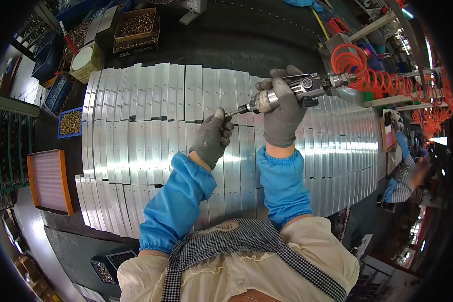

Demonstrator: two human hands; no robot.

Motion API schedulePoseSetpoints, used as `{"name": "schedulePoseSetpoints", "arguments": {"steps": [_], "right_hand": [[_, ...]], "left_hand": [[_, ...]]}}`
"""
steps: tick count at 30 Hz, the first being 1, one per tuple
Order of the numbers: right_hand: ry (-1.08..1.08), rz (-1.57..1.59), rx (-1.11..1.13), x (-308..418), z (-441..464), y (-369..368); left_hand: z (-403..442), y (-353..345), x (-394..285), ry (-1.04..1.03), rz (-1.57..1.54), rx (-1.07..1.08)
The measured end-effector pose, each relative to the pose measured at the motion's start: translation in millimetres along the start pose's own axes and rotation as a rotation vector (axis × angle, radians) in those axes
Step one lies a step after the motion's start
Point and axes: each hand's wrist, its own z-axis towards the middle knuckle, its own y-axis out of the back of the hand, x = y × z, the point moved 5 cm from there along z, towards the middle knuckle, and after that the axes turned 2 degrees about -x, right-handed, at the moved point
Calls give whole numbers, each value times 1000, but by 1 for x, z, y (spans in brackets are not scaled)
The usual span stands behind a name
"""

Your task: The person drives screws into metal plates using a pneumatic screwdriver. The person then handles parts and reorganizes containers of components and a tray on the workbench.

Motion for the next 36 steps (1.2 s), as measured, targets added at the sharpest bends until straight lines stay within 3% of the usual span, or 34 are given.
{"name": "schedulePoseSetpoints", "arguments": {"steps": [4, 9, 18, 21, 26, 32, 34, 36], "right_hand": [[37, -8, -20, -3, 1, 6], [77, -106, -12, -15, 11, 10], [35, -146, 38, -34, 5, 4], [78, -193, 156, -39, 4, -4], [36, -261, 185, -51, 7, -10], [65, -184, 194, -24, 9, -18], [-18, -59, 173, 3, 9, -26], [62, -41, 180, 14, 13, -26]], "left_hand": [[3, 0, 4, -18, -1, -20], [-5, -7, 2, 40, -287, -92], [-6, -4, 3, -43, -90, -42], [0, -1, 5, -62, -44, -26], [10, -7, 7, -101, -125, -62], [8, -18, 1, -80, -137, -154], [8, -13, 3, -62, -128, -175], [8, -12, 0, -63, -157, -81]]}}
